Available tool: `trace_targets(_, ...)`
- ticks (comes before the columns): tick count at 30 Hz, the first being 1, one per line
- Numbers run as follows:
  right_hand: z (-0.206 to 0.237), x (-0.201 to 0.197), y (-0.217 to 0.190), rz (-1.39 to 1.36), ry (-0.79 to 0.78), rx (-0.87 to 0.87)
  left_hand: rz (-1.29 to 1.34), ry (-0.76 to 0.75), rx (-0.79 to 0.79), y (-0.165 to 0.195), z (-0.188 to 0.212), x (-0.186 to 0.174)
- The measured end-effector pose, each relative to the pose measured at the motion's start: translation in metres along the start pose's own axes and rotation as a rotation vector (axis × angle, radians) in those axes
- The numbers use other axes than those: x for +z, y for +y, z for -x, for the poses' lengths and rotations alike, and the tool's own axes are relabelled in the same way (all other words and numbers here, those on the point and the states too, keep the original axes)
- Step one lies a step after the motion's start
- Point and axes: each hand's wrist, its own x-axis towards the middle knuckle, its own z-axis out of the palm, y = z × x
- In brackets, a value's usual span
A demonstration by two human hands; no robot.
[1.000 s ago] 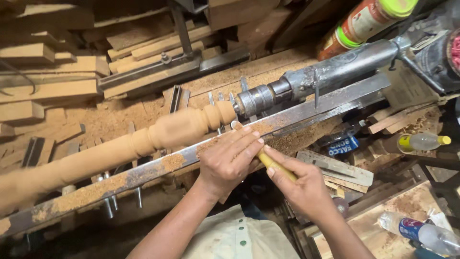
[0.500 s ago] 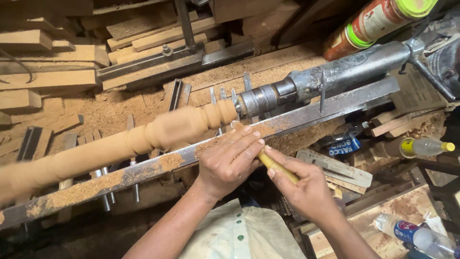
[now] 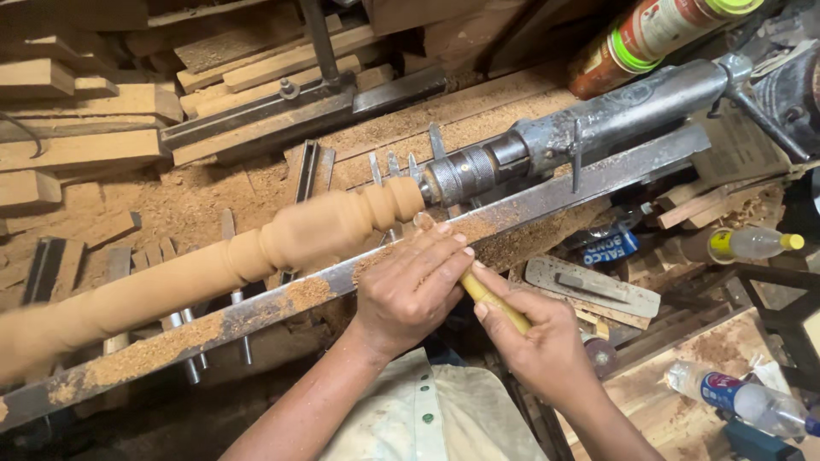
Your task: The person uses a turning tool to shape a rotating wood spindle on a lathe, applying steady pressure to carve decorative rounded profiles and grooves while shavings accumulate in the workshop.
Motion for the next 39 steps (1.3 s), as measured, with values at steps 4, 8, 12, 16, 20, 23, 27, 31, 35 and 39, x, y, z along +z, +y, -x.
trace_targets(4,0.005,0.007,-0.001,-0.03,0.029,-0.003,0.015,-0.009,-0.004,-0.001,0.0,-0.003)
trace_targets(8,0.009,0.018,-0.002,-0.076,0.072,-0.001,0.045,-0.01,-0.007,-0.001,0.0,-0.005)
trace_targets(12,0.013,0.025,-0.003,-0.06,0.113,-0.009,0.066,-0.014,0.002,-0.003,0.001,-0.008)
trace_targets(16,0.016,0.036,-0.006,-0.071,0.173,0.035,0.073,-0.024,-0.001,-0.004,0.002,-0.01)
trace_targets(20,0.019,0.045,-0.01,-0.056,0.209,0.031,0.086,-0.033,-0.002,-0.005,0.003,-0.012)
trace_targets(23,0.022,0.05,-0.014,-0.076,0.223,0.031,0.103,-0.043,-0.003,-0.005,0.004,-0.012)
trace_targets(27,0.024,0.055,-0.019,-0.089,0.229,0.031,0.12,-0.031,-0.007,-0.006,0.004,-0.013)
trace_targets(31,0.025,0.062,-0.023,-0.072,0.26,0.041,0.14,-0.047,0.003,-0.007,0.003,-0.016)
trace_targets(35,0.027,0.07,-0.024,-0.09,0.293,0.007,0.15,-0.056,0.003,-0.008,0.005,-0.018)
trace_targets(39,0.031,0.079,-0.02,-0.112,0.323,0.029,0.153,-0.057,0.003,-0.008,0.01,-0.019)
